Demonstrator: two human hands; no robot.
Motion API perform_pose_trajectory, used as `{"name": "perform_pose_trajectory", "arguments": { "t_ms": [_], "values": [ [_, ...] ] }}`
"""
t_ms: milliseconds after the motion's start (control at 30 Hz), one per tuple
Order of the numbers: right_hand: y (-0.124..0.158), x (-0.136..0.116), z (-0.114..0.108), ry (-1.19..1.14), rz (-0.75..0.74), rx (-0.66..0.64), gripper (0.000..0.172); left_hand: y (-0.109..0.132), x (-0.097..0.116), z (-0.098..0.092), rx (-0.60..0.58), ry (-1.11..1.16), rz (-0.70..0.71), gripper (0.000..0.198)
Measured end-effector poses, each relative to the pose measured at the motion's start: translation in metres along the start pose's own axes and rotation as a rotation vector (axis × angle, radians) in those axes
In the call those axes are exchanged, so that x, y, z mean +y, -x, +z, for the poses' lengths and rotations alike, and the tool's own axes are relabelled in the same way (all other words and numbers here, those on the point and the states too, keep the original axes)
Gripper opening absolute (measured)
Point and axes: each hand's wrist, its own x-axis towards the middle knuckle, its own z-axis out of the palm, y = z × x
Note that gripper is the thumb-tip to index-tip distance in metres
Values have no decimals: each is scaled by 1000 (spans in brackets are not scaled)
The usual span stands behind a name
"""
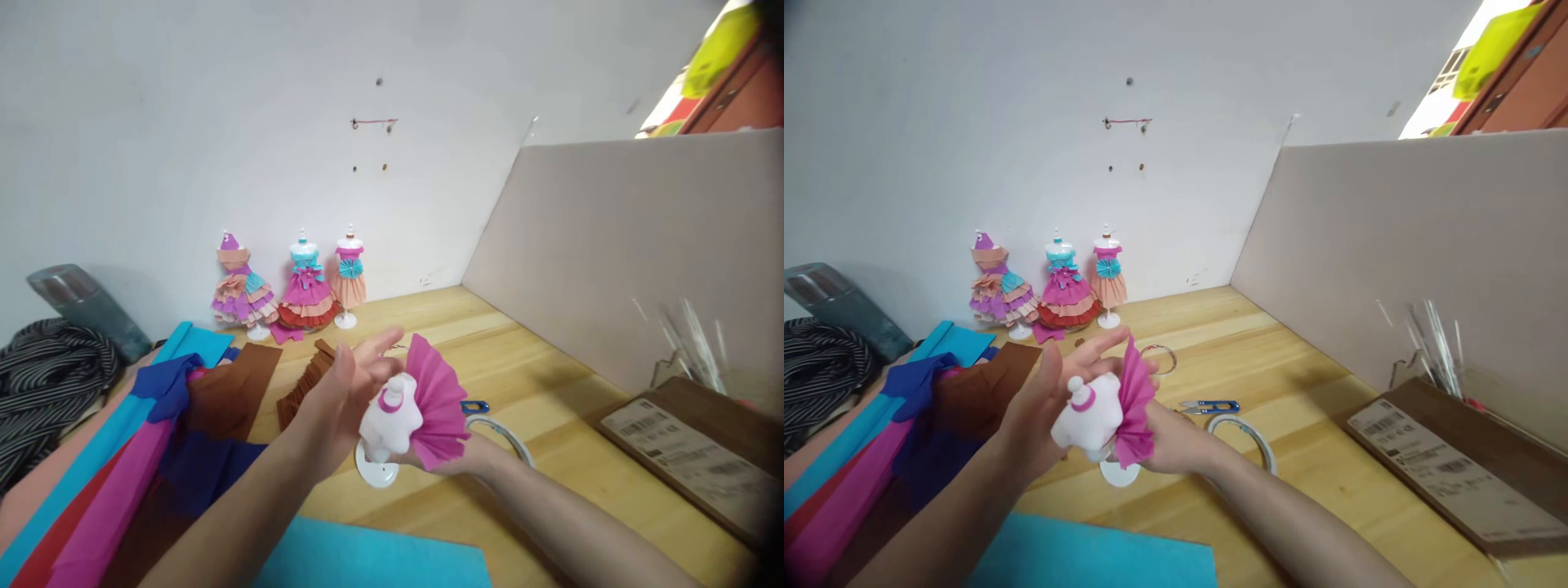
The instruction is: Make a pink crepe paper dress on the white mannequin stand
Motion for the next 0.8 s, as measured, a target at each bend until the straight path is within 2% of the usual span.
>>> {"name": "perform_pose_trajectory", "arguments": {
  "t_ms": [100,167,233,367,433,567,667,800],
  "values": [
    [-1,-4,-1,-91,-58,-62,58,1,1,3,16,-13,89,62],
    [-2,-6,-2,-137,-46,-55,70,2,3,5,42,-34,142,57],
    [-2,-5,-2,-155,17,-55,65,3,4,6,84,-58,175,54],
    [-2,1,0,-147,113,-77,34,5,3,7,224,-82,196,51],
    [-1,3,1,-112,118,-38,25,5,0,7,294,-97,233,49],
    [-2,4,3,-79,90,41,29,5,-9,4,383,-161,349,49],
    [-5,7,4,-107,65,59,25,3,-12,2,439,-178,409,48],
    [-10,11,8,-164,107,39,24,-1,-4,7,487,-169,416,39]
  ]
}}
